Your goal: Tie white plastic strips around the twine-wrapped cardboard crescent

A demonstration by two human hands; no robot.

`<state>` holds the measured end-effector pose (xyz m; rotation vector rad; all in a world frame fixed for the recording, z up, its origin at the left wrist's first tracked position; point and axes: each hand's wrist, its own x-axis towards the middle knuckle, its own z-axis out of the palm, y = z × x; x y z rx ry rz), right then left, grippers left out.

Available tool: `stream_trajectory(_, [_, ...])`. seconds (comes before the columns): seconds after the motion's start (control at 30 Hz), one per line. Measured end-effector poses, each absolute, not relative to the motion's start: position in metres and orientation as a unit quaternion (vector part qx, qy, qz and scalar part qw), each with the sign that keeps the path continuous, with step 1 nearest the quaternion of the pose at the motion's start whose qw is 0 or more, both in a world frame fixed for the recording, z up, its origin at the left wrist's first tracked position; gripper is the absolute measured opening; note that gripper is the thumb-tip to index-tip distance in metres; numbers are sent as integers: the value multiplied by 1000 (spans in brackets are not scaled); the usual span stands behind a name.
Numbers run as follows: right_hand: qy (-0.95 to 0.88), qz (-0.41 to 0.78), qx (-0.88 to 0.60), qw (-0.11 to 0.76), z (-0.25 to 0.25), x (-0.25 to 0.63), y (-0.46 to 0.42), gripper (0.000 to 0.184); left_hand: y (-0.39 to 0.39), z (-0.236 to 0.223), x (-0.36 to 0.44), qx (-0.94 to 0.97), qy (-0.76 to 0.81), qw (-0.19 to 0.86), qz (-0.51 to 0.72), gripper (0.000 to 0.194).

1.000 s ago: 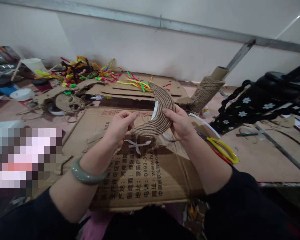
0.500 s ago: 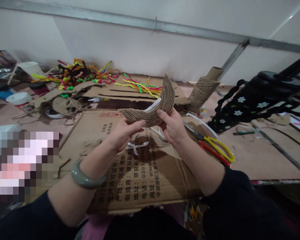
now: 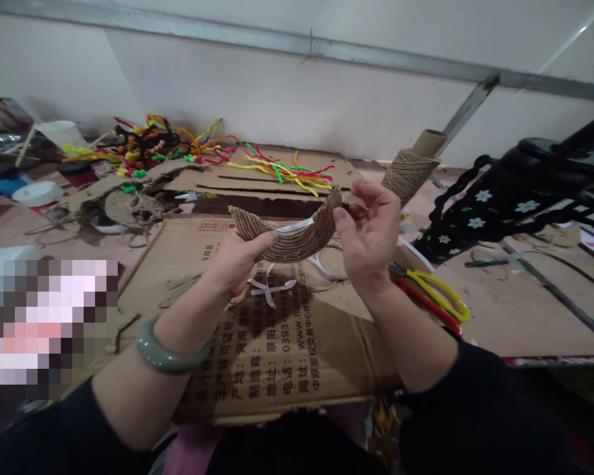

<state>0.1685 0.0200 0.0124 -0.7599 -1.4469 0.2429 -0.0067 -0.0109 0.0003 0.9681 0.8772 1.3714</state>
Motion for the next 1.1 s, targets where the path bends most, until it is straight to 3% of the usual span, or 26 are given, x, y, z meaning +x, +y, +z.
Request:
stream_trajectory(0.1, [-745, -46, -279, 604, 20, 170, 9, 11, -13, 2, -5, 423, 394, 576, 578, 17])
stream_trajectory(0.17, [-792, -84, -259, 547, 21, 168, 4, 8, -14, 4, -4, 428, 405, 575, 568, 18])
stream_trajectory(0.47, [-876, -101, -376, 286, 15, 166, -1, 25, -14, 0, 0, 434, 446, 556, 551, 22])
stream_trajectory(1.1, [-874, -52, -411, 254, 14, 164, -1, 20, -13, -3, -4, 462, 505, 530, 501, 20])
